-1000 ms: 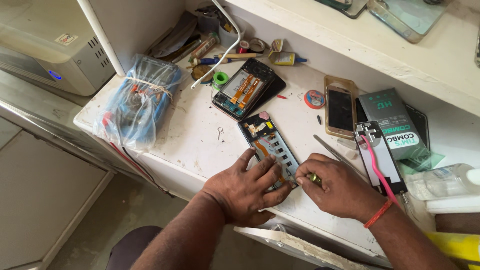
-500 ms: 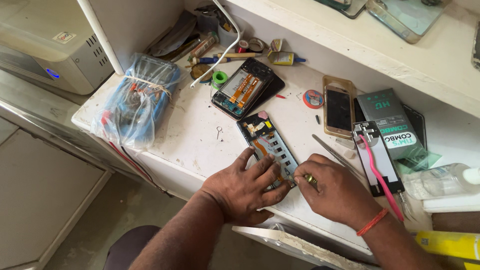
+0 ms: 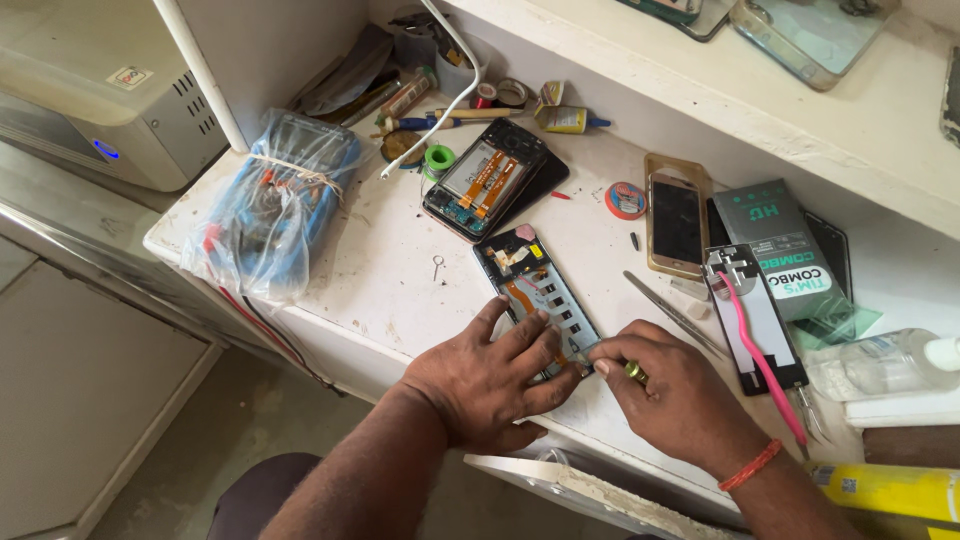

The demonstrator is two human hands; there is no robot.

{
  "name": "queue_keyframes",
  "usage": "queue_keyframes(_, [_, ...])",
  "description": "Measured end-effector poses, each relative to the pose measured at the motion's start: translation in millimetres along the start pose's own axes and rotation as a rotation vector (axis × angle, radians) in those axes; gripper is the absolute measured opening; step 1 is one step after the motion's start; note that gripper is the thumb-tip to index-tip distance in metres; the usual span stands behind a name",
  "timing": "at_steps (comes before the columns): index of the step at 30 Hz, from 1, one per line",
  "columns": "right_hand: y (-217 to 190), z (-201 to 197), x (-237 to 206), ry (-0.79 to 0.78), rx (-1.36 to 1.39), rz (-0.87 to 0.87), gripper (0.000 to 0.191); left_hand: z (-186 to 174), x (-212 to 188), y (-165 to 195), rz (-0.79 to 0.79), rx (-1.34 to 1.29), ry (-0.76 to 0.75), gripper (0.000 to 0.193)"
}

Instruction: The person uses a small green tool to scrape adhesive residue from the inner frame of a disassembled smartphone. They hold the phone steady with the left hand while working along the edges and corners of the frame. The work continues on the same device throughout the clip.

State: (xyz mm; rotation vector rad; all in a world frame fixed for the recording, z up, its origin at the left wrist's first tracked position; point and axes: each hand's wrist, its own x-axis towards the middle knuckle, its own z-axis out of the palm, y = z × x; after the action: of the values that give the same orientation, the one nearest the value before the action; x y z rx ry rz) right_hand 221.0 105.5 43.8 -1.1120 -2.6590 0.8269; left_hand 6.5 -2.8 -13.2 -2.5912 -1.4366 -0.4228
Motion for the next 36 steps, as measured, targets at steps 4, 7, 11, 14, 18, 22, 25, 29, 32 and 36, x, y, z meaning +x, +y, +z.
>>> queue_keyframes(4, [1.1, 1.5, -2.8, 0.057, 0.037, -0.090, 0.013, -1.0, 0.0, 0.1, -0.001, -0.001, -0.011, 0.075])
queue_keyframes(7, [1.3, 1.5, -5.6, 0.073, 0.011, -0.128, 0.013, -1.5, 0.4, 0.3, -0.003, -0.003, -0.014, 0.076])
queue_keyframes(11, [-1.5, 2.7, -9.8, 0.106, -0.014, -0.137, 0.016, -2.1, 0.7, 0.5, -0.013, -0.017, -0.033, 0.078])
queue_keyframes(14, [-4.1, 2.8, -14.7, 0.147, -0.040, -0.170, 0.017, -2.2, 1.2, 0.6, -0.012, -0.011, -0.040, 0.078])
queue_keyframes(18, [-5.5, 5.1, -17.8, 0.188, -0.084, -0.236, 0.020, -1.5, 1.2, 0.4, -0.011, -0.005, -0.026, 0.076])
queue_keyframes(22, [-5.3, 7.9, -20.4, 0.212, -0.094, -0.254, 0.021, -0.2, -0.3, 0.3, -0.006, -0.002, 0.005, 0.076])
queue_keyframes(25, [-5.2, 8.8, -24.0, 0.225, -0.111, -0.282, 0.023, 1.1, -0.3, 0.1, -0.002, 0.001, 0.023, 0.076])
queue_keyframes(29, [-6.3, 9.5, -28.4, 0.256, -0.207, -0.337, 0.027, 1.6, -1.2, 0.1, -0.002, 0.000, 0.053, 0.077])
queue_keyframes(32, [-6.4, 10.2, -30.6, 0.258, -0.267, -0.371, 0.030, 1.3, -1.8, -0.3, 0.000, 0.001, 0.056, 0.078])
queue_keyframes(36, [-5.6, 14.0, -32.0, 0.281, -0.136, -0.335, 0.025, 0.9, -1.7, -0.1, -0.002, -0.001, 0.056, 0.078])
